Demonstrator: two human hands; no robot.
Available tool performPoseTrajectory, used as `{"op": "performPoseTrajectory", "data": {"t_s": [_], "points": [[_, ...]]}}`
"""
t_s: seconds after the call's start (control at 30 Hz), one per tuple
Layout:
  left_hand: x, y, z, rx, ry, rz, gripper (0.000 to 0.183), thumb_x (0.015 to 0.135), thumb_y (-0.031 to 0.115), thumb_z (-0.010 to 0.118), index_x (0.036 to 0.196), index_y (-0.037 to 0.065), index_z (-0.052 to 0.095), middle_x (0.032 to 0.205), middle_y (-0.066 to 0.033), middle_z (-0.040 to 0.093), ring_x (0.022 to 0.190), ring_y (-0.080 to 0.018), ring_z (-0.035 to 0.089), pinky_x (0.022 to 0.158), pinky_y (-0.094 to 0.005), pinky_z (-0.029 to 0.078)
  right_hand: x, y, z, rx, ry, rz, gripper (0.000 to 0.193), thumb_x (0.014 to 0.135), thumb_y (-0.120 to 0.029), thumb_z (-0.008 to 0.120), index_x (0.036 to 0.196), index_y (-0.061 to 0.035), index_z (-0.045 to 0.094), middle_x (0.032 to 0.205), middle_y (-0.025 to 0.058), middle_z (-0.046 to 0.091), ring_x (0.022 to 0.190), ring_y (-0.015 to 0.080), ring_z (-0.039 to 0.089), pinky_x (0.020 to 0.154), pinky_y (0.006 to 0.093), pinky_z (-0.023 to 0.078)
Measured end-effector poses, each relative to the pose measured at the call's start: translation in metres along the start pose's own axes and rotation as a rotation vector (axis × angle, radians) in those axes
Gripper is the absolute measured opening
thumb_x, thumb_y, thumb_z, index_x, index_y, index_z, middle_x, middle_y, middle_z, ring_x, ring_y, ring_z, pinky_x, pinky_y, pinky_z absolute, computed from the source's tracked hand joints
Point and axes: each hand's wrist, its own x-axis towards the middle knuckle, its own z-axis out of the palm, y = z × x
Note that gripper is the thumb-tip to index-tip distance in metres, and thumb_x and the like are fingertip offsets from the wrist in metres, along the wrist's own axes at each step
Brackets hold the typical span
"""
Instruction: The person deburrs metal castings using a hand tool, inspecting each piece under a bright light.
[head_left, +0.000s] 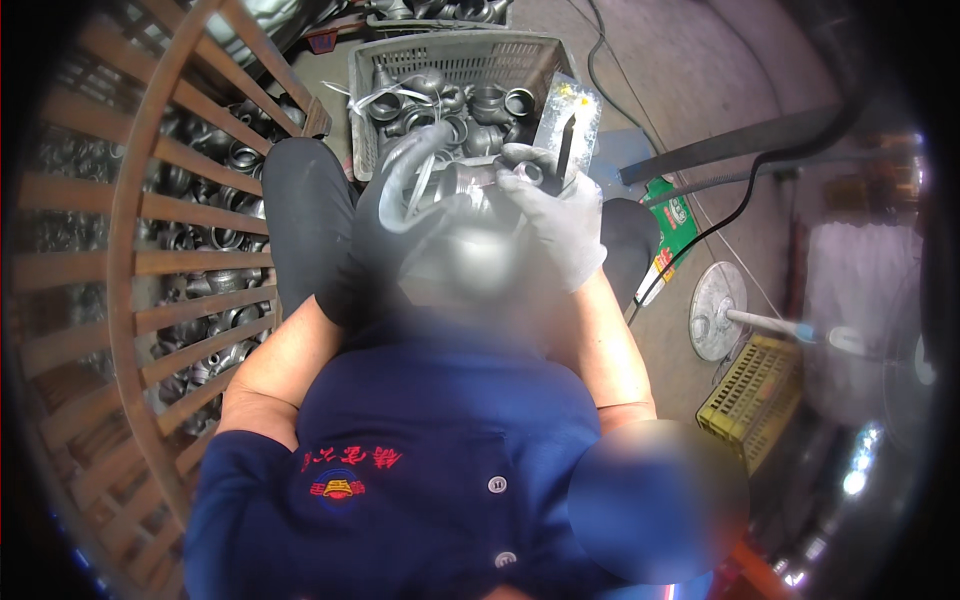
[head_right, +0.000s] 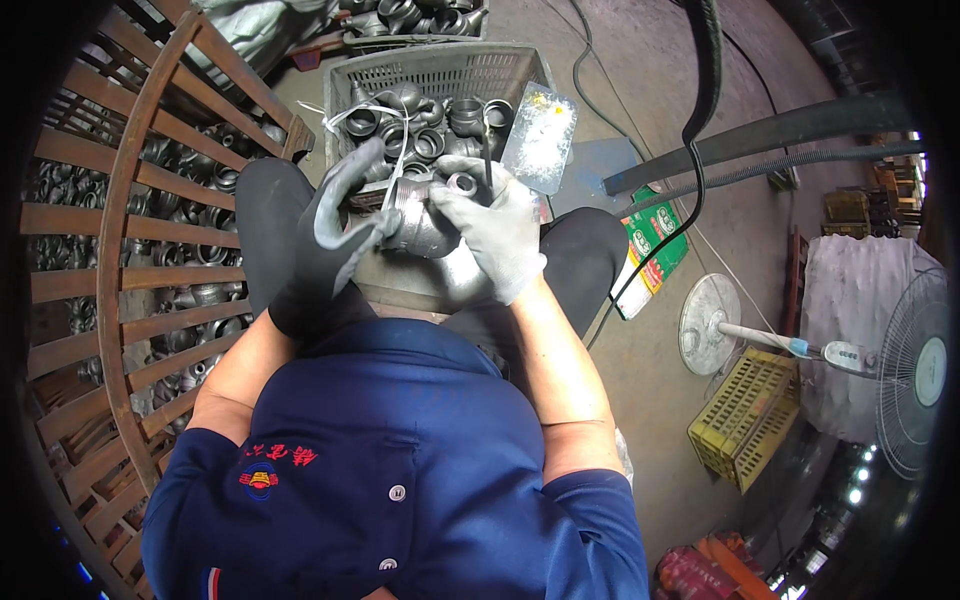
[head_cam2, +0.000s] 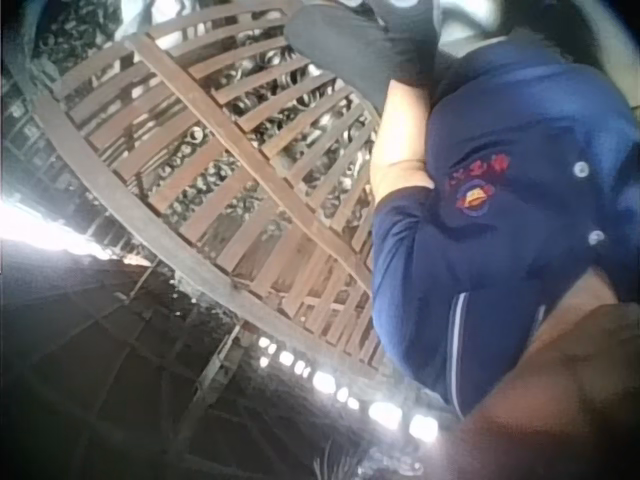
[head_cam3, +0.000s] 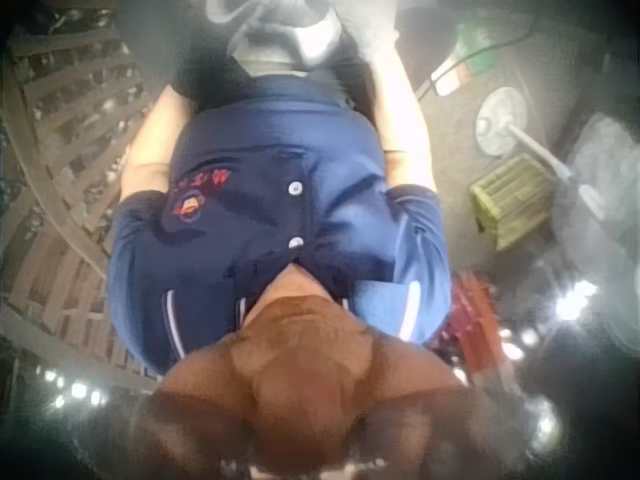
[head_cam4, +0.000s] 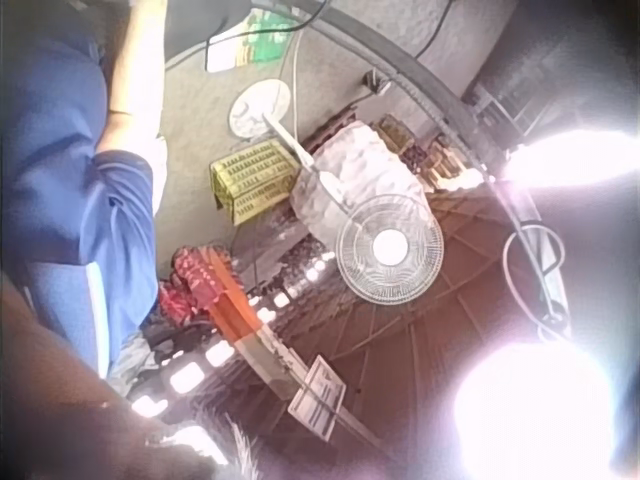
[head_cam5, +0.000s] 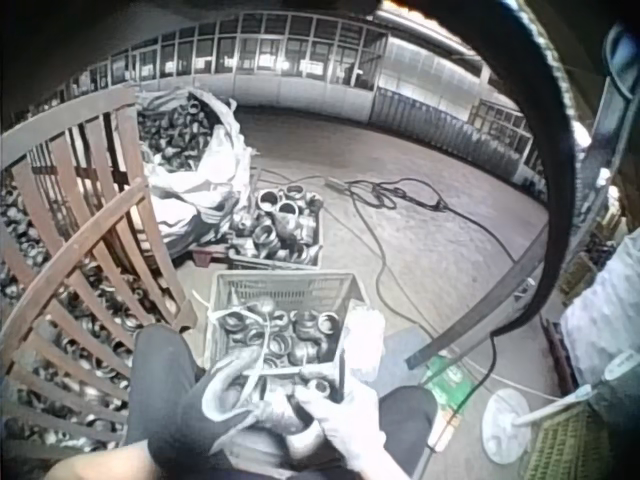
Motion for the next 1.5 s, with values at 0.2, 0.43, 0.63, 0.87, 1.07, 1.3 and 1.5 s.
{"op": "performPoseTrajectory", "data": {"t_s": [0.2, 0.43, 0.63, 0.87, 1.07, 1.3, 1.5], "points": [[-0.006, 0.006, -0.007, -0.642, -0.025, -0.962, 0.041, 0.096, 0.022, 0.058, 0.130, 0.000, 0.053, 0.117, -0.0111, 0.061, 0.101, -0.0140, 0.058, 0.089, -0.0281, 0.047, -0.002, 0.002, 0.001, 0.048, 0.023, 0.069, 0.031, 0.080, -0.008, 0.076, 0.108, -0.0012, 0.068, 0.100, 0.0021, 0.068, 0.090, 0.0071, 0.059, 0.082, 0.0234, 0.049], [-0.004, 0.016, -0.002, -1.252, -0.237, -1.053, 0.038, 0.094, 0.009, 0.059, 0.131, 0.005, 0.052, 0.109, -0.0049, 0.062, 0.098, -0.0136, 0.063, 0.078, -0.0277, 0.055, 0.003, -0.012, -0.002, -0.361, -0.126, -0.092, 0.038, 0.078, -0.009, 0.075, 0.115, -0.0012, 0.066, 0.112, 0.0074, 0.068, 0.104, 0.0146, 0.062, 0.093, 0.0293, 0.047], [0.002, 0.024, 0.006, -1.391, -0.113, -0.958, 0.041, 0.091, 0.001, 0.059, 0.130, 0.007, 0.052, 0.111, -0.0039, 0.063, 0.100, -0.0161, 0.063, 0.085, -0.0326, 0.055, -0.009, -0.025, -0.002, 0.007, 0.137, -0.127, 0.033, 0.087, -0.001, 0.063, 0.120, -0.0010, 0.064, 0.093, -0.0016, 0.065, 0.074, 0.0028, 0.055, 0.067, 0.0183, 0.045], [-0.004, 0.008, 0.013, -1.186, -0.034, -1.021, 0.038, 0.092, 0.007, 0.058, 0.130, 0.006, 0.052, 0.116, -0.0047, 0.063, 0.105, -0.0150, 0.062, 0.092, -0.0351, 0.050, -0.039, -0.015, 0.001, -0.443, -0.119, -0.469, 0.038, 0.073, 0.013, 0.049, 0.102, 0.0010, 0.069, 0.099, 0.0132, 0.071, 0.096, 0.0247, 0.067, 0.082, 0.0313, 0.052], [-0.026, -0.003, 0.015, -1.083, -0.048, -0.886, 0.041, 0.093, 0.007, 0.059, 0.132, 0.002, 0.049, 0.119, -0.0071, 0.062, 0.111, -0.0164, 0.059, 0.097, -0.0311, 0.046, -0.034, -0.021, 0.010, -0.509, -0.186, -0.459, 0.040, 0.071, 0.009, 0.052, 0.101, -0.0076, 0.072, 0.115, 0.0158, 0.065, 0.103, 0.0307, 0.065, 0.089, 0.0380, 0.051], [-0.034, -0.006, 0.018, -1.029, -0.067, -0.812, 0.044, 0.092, 0.005, 0.059, 0.134, -0.001, 0.046, 0.119, -0.0103, 0.061, 0.113, -0.0170, 0.058, 0.095, -0.0284, 0.048, -0.026, -0.014, 0.013, -0.611, -0.228, -0.605, 0.041, 0.070, 0.006, 0.053, 0.100, -0.0142, 0.074, 0.110, 0.0147, 0.066, 0.099, 0.0317, 0.065, 0.086, 0.0384, 0.052], [-0.018, 0.008, 0.008, -0.995, -0.176, -0.983, 0.043, 0.093, 0.006, 0.058, 0.134, -0.002, 0.046, 0.120, -0.0122, 0.060, 0.108, -0.0174, 0.061, 0.093, -0.0286, 0.049, -0.023, -0.012, 0.005, -0.746, -0.329, -0.645, 0.038, 0.070, 0.005, 0.055, 0.097, -0.0143, 0.074, 0.112, 0.0138, 0.067, 0.097, 0.0303, 0.066, 0.083, 0.0378, 0.053]]}}
